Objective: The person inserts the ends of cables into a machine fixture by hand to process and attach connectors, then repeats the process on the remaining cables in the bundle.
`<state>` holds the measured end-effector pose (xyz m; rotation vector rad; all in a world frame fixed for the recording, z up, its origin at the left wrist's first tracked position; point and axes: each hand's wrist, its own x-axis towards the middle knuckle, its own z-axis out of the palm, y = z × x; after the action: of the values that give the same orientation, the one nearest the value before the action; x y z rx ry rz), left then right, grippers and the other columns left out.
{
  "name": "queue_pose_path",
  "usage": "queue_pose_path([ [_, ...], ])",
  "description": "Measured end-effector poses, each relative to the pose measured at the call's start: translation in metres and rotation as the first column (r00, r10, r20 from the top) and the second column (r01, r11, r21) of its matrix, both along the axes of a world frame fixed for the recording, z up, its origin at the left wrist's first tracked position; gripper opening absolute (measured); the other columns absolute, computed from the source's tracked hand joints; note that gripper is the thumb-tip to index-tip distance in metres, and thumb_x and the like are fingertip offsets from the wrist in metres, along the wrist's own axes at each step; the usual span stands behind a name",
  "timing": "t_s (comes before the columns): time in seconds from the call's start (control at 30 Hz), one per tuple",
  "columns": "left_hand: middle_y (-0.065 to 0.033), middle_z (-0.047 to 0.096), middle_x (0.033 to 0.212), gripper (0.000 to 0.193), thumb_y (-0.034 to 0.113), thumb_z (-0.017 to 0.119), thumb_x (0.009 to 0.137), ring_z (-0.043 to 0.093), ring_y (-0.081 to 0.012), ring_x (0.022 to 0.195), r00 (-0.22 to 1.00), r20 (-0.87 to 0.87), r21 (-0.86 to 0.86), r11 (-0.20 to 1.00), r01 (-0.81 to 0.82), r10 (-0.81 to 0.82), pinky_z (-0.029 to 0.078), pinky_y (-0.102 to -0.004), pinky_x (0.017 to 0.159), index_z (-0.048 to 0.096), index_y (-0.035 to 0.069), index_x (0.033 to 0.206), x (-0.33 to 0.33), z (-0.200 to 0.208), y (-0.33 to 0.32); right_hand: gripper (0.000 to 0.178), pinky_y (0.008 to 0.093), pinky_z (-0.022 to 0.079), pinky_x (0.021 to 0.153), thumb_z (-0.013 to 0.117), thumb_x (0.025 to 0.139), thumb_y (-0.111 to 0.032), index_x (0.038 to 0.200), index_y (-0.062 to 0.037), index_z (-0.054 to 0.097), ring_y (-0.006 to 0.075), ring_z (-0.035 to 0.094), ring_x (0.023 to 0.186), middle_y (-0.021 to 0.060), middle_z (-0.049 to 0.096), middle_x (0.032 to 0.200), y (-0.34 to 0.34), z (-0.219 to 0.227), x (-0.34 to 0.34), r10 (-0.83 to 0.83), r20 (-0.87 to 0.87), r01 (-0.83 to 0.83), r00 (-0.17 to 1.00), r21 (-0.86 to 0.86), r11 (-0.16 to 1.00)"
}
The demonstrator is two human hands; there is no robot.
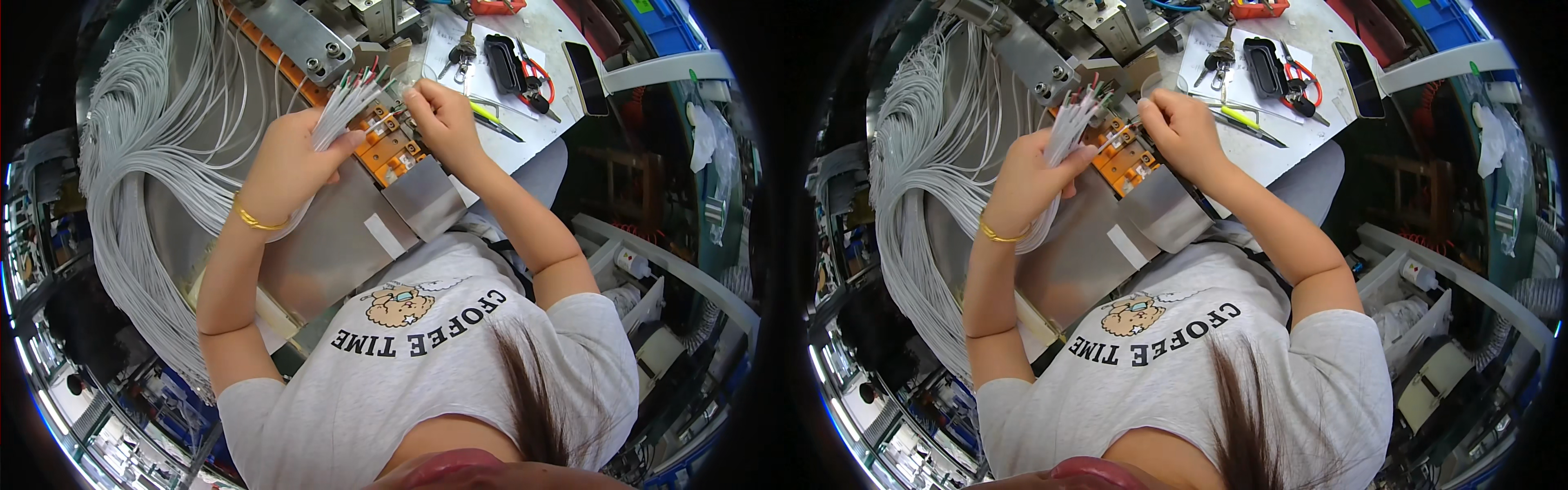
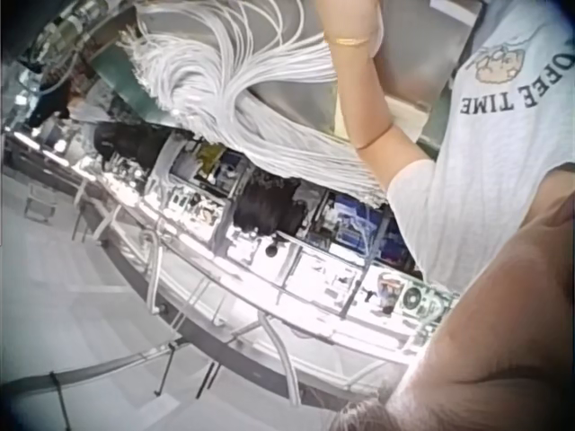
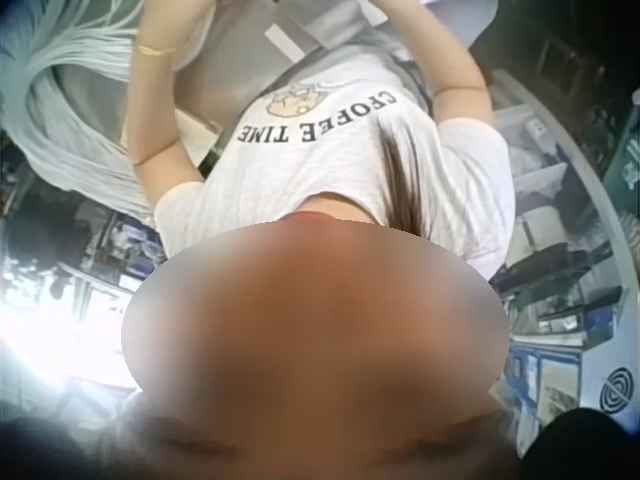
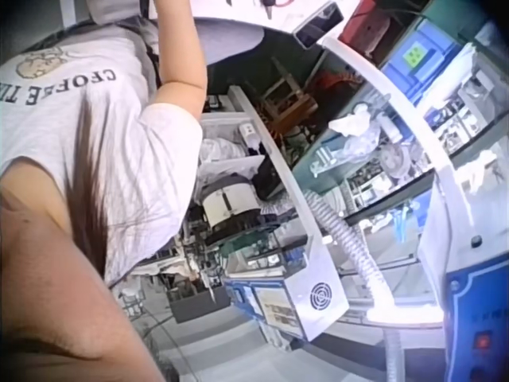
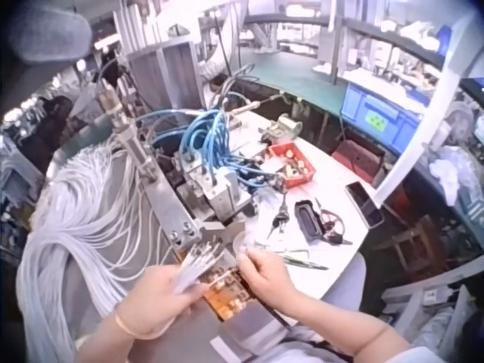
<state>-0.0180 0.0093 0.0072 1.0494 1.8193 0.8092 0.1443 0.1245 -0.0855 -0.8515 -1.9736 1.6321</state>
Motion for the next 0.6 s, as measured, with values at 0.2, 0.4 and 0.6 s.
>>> queue_pose_path([
  [0.2,0.0008,0.055,0.064,0.022,0.02,0.065,0.084,0.049,-0.0055,0.056,0.978,0.197,0.013,0.998,0.062,-0.063,0.041,-0.0215,0.052,0.064,0.0,0.093,0.0,0.01,-0.006,0.013,0.0262,0.039,0.061,0.061,0.084,-0.013,0.084,-0.0001,0.059,0.0134,0.049,0.069,0.0062,0.054,0.076,-0.014,0.039,-0.007,0.119,-0.229,-0.013,0.966,0.416,0.909],
  [0.4,0.0014,0.055,0.064,0.021,0.018,0.065,0.084,0.048,-0.0042,0.058,0.983,-0.04,0.12,0.976,0.183,-0.18,0.039,-0.0226,0.051,0.064,0.0,0.093,-0.007,0.012,-0.007,0.015,0.0279,0.042,0.062,0.063,0.082,-0.014,0.089,-0.0005,0.061,0.0169,0.052,0.07,0.0082,0.056,0.079,-0.017,0.048,0.001,0.167,-0.235,-0.099,0.958,0.275,0.956],
  [0.6,0.0016,0.056,0.068,0.02,0.014,0.063,0.084,0.048,-0.0049,0.058,0.99,-0.064,0.246,0.959,0.14,-0.128,0.039,-0.0227,0.053,0.063,0.001,0.099,0.0,0.0,-0.009,0.014,0.029,0.044,0.065,0.065,0.078,-0.008,0.088,-0.0003,0.06,0.0202,0.054,0.073,0.0089,0.057,0.08,-0.018,0.055,0.001,0.209,-0.173,-0.123,0.963,0.406,0.906],
])
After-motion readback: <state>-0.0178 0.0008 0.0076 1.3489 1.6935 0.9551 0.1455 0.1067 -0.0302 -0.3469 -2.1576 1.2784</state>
